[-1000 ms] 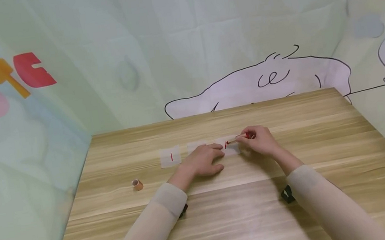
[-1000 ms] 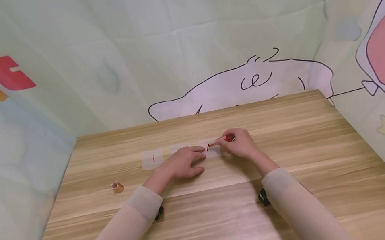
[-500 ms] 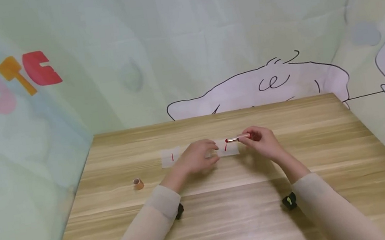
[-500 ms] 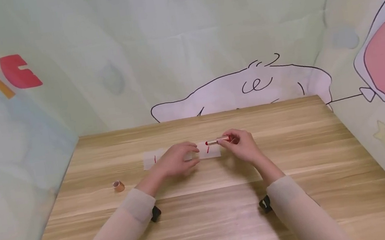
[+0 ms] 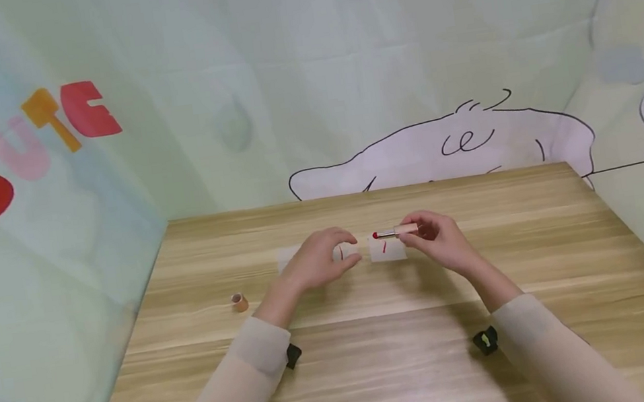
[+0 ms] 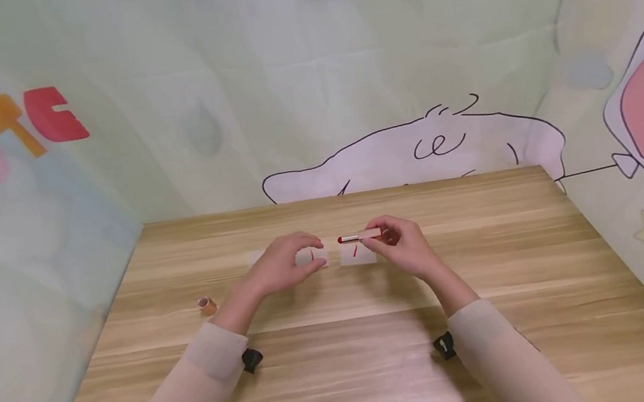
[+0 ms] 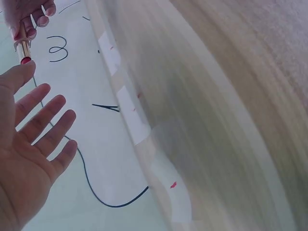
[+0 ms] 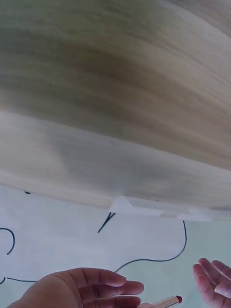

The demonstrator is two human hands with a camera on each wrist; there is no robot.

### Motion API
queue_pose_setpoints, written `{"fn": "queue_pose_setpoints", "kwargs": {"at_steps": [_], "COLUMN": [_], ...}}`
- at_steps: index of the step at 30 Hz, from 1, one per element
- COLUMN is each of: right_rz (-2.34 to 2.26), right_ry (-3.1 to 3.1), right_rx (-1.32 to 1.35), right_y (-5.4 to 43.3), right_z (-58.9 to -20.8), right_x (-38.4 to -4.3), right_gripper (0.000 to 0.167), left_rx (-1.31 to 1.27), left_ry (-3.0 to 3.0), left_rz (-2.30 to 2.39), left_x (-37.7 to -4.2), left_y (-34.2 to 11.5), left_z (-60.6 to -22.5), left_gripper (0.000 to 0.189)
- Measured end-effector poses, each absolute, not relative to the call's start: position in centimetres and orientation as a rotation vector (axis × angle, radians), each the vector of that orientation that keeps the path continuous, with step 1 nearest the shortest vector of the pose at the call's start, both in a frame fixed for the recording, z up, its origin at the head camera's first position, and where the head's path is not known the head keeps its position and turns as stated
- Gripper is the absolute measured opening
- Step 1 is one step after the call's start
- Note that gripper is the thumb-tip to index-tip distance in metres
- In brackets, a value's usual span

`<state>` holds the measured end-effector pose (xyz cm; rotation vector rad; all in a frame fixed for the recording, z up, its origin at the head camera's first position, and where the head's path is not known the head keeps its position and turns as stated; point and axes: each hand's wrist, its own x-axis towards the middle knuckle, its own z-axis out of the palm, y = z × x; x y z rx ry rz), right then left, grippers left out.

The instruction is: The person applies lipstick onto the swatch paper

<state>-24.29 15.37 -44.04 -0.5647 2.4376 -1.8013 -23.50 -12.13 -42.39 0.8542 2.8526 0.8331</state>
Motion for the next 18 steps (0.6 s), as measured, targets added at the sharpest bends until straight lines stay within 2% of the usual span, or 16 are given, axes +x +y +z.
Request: {"fn": "queue_pose_setpoints", "kwargs": {"at_steps": [18], "right_rz": [-1.791], "right_ry": [2.403], "right_rx": [-0.712], "right_y": [13.2], "right_z": [-42.5], "right_x": [-22.6], "right_gripper": [0.02], "left_rx": [0.783], "left_ry": [2.88], "left_rz": [0.974], "left_x": [-21.4], "left_y": [-13.0], "left_z": [-41.0], "left_gripper": [0.041]}}
